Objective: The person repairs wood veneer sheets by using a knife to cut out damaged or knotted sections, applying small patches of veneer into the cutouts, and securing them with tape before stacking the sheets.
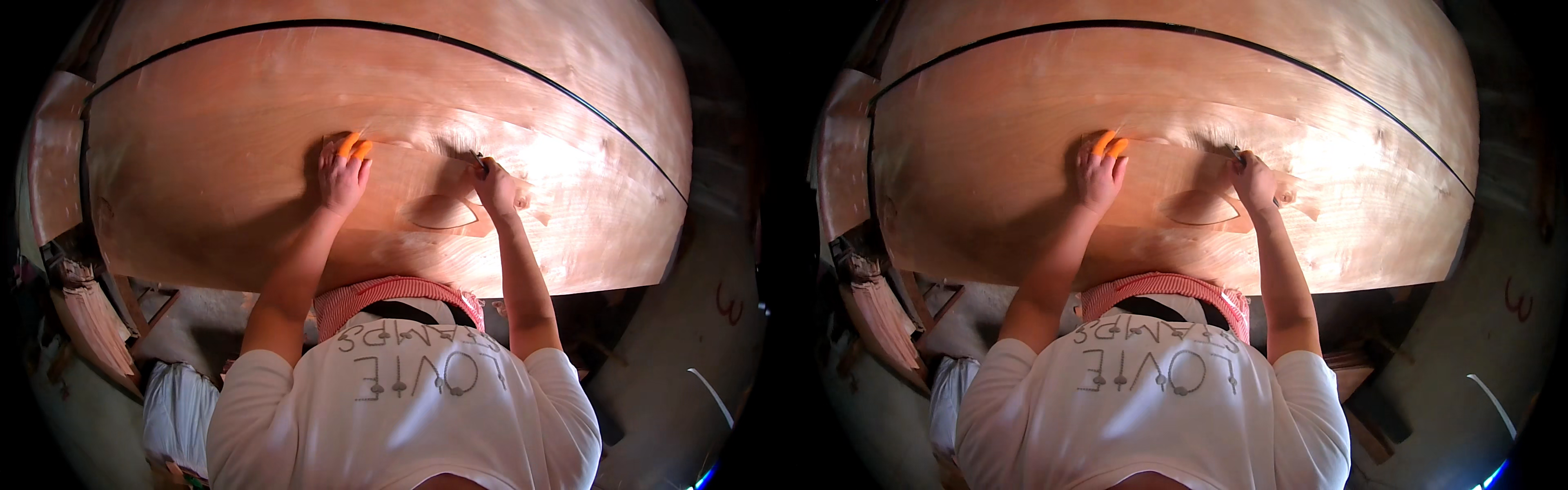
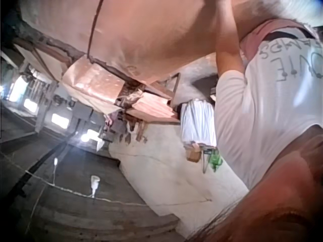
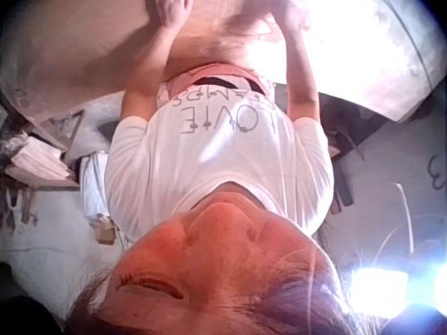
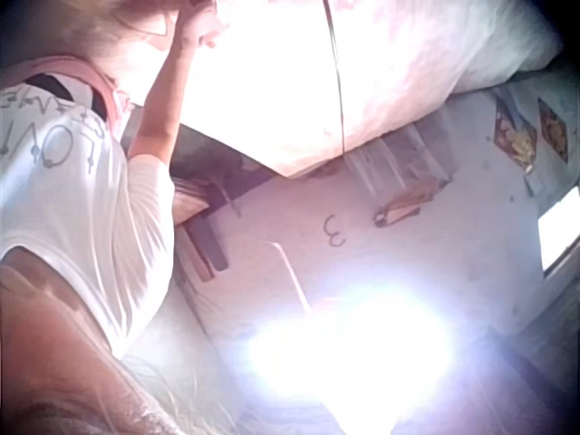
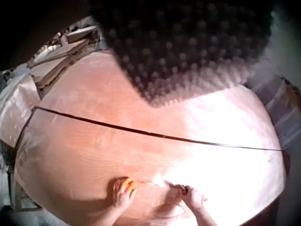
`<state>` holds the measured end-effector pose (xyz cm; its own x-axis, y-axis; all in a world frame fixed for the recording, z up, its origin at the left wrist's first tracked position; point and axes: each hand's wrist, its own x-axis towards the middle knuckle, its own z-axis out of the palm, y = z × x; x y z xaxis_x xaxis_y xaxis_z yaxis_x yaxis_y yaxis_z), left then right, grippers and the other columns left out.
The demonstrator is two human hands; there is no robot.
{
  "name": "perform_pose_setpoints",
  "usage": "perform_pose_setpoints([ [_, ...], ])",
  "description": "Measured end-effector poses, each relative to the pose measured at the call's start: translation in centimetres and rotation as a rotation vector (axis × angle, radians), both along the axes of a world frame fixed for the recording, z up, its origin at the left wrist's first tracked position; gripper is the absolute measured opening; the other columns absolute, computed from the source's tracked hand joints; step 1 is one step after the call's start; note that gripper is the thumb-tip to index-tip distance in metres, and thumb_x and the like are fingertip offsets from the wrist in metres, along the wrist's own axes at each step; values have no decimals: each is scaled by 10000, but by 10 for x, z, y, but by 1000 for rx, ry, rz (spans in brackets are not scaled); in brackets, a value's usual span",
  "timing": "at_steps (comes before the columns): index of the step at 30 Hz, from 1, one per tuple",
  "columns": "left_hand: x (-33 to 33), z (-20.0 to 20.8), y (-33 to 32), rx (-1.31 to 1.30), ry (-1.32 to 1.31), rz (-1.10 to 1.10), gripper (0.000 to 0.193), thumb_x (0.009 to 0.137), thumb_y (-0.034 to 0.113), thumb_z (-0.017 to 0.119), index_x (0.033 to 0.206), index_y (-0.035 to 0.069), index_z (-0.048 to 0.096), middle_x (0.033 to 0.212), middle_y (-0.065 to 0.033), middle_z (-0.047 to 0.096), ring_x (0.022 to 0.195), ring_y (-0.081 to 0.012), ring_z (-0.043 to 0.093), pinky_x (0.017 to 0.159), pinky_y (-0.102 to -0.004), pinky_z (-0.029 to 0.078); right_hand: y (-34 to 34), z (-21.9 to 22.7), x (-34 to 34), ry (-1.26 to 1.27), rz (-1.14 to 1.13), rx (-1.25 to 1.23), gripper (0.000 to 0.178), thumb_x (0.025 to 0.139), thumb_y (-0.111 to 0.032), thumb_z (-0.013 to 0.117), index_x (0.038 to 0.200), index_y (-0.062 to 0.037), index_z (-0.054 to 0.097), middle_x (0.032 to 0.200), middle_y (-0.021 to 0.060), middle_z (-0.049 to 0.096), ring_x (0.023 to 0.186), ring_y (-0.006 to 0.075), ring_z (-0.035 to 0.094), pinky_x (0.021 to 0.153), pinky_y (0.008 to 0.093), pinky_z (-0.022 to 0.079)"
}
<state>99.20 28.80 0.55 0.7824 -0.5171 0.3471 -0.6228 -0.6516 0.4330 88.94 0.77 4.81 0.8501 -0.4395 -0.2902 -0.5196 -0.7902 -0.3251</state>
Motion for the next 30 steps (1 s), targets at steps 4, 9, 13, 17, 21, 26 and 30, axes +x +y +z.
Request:
perform_pose_setpoints([
  [4, -11, 15, 17, 141, 63, 143, 561, 791, 295, 580, 1286, 101, 402, 1351, -172, 324, 1241, -327, 321, 1001, -464, 253, 16, 22, -6, -189, -8, -119, 307, 829, -274, 513, 1028, -40, 510, 777, 196, 612, 717, 346, 600, 603, 413, 467],
  [9, -11, 16, 25, 247, 82, 300, 528, 841, 278, 494, 1311, 73, 367, 1381, -170, 283, 1274, -300, 283, 1021, -459, 216, 58, 55, -17, 363, 32, 618, 368, 879, -187, 412, 1201, -11, 406, 692, 215, 587, 526, 325, 560, 502, 421, 450],
  [13, -11, 1, 24, 209, 76, 399, 517, 846, 239, 474, 1324, 81, 355, 1402, -160, 256, 1287, -285, 271, 1035, -461, 190, 106, 59, -9, 201, 325, 660, 389, 845, -120, 462, 1199, 33, 409, 851, 274, 561, 813, 404, 563, 702, 437, 437],
  [17, -12, -7, 25, 136, 74, 452, 503, 844, 211, 483, 1316, 82, 365, 1410, -135, 250, 1290, -261, 274, 1039, -464, 192, 131, 11, 6, 120, 359, 676, 459, 856, -96, 408, 1290, 11, 305, 905, 278, 558, 815, 408, 563, 707, 436, 445],
  [21, -12, -3, 28, 154, 89, 403, 503, 830, 187, 503, 1313, 120, 379, 1413, -98, 255, 1293, -250, 265, 1033, -486, 208, 158, 2, 38, 85, 515, 456, 579, 839, -65, 359, 1380, -35, 153, 992, 283, 542, 832, 398, 569, 710, 436, 460],
  [26, -10, -3, 29, 216, 91, 366, 457, 803, 179, 530, 1254, 177, 460, 1371, -73, 347, 1288, -234, 283, 1031, -491, 208, 170, -23, 38, 108, 556, 254, 521, 907, -173, 298, 1398, -139, 126, 1020, 258, 556, 826, 406, 572, 685, 470, 452],
  [30, -8, -9, 26, 206, 18, 395, 429, 791, 254, 565, 1208, 167, 507, 1342, -79, 391, 1270, -246, 312, 1028, -488, 209, 165, -16, 25, 283, 553, 242, 485, 908, -186, 308, 1376, -112, 202, 1000, 252, 566, 837, 397, 573, 694, 460, 459],
])
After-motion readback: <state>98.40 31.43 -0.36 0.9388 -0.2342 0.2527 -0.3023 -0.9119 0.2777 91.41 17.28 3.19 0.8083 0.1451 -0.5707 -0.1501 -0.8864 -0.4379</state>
